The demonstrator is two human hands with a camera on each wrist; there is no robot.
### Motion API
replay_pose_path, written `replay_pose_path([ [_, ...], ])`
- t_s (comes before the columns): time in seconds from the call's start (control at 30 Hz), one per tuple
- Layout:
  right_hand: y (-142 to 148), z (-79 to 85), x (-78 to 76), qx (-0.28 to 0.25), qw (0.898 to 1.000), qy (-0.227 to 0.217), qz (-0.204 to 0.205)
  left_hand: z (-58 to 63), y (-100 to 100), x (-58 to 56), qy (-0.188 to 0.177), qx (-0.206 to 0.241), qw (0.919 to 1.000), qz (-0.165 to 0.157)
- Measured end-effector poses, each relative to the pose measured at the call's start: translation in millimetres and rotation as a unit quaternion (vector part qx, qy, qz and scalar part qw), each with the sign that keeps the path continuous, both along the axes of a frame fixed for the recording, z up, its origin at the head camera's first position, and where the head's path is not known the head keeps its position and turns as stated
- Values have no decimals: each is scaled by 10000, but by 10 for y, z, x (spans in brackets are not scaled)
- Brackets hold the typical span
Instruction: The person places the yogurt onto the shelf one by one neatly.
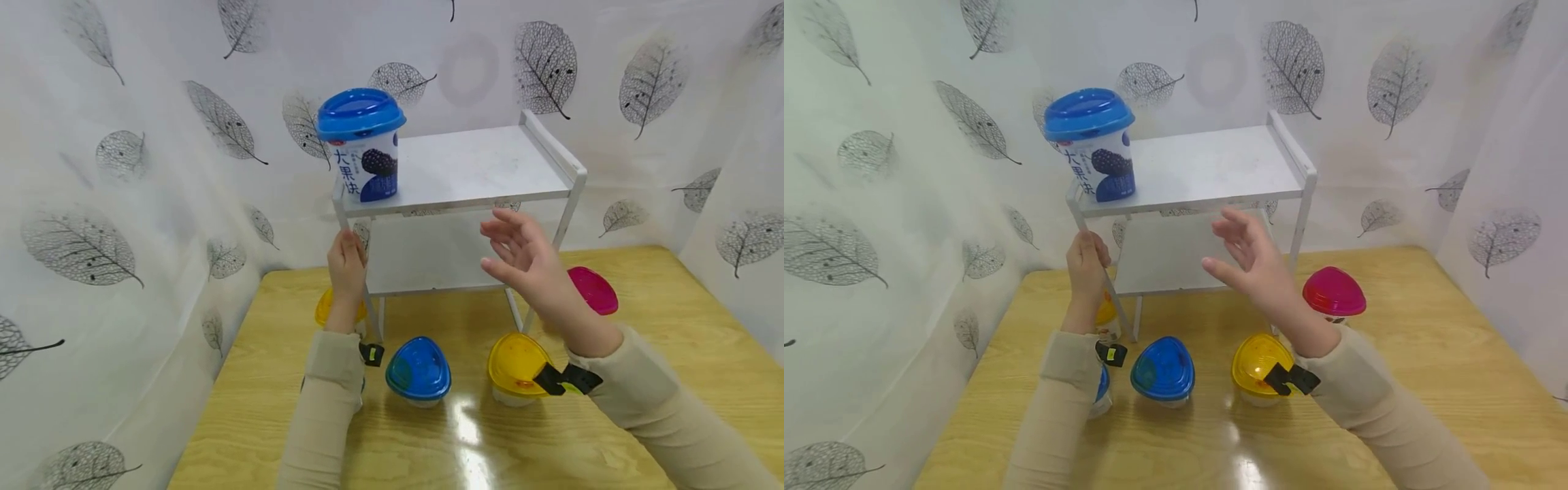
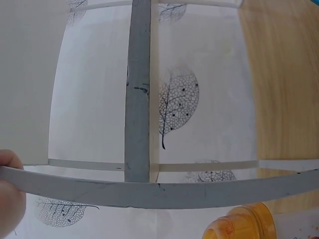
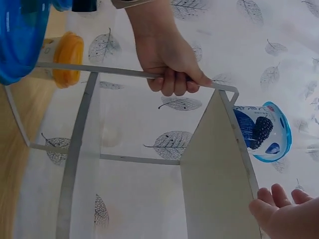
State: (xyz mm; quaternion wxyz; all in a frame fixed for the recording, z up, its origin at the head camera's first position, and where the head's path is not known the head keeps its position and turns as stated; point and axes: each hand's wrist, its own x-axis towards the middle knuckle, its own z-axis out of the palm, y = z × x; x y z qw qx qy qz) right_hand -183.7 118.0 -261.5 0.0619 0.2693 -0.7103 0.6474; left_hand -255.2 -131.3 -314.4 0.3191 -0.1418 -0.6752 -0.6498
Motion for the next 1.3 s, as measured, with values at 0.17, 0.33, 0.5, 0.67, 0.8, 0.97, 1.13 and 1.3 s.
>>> replay_pose_path([
  [0.17, 68, -244, 39, 959, 9939, 474, -265, -56, -18, -62, 105, 56, 9999, -35],
  [0.33, 185, -537, 97, 2244, 9708, 586, -608, -55, -7, -64, 173, 91, 9998, 11],
  [0.5, 306, -809, 161, 3476, 9284, 830, -1019, -32, -9, -58, 173, 148, 9997, -12],
  [0.67, 360, -1016, 190, 4489, 8711, 1285, -1523, -16, -30, -54, 156, 165, 9997, -16],
  [0.8, 372, -1159, 209, 4910, 8387, 1544, -1778, -17, -37, -43, 140, 158, 9998, 25],
  [0.97, 375, -1271, 241, 5083, 8271, 1570, -1812, -44, -36, -35, 59, 140, 9998, 110],
  [1.13, 389, -1293, 265, 4925, 8420, 1502, -1607, -58, -24, -39, 5, 92, 9999, 74],
  [1.3, 434, -1258, 279, 4554, 8734, 1394, -1016, -57, -17, -50, -2, 61, 10000, 54],
])
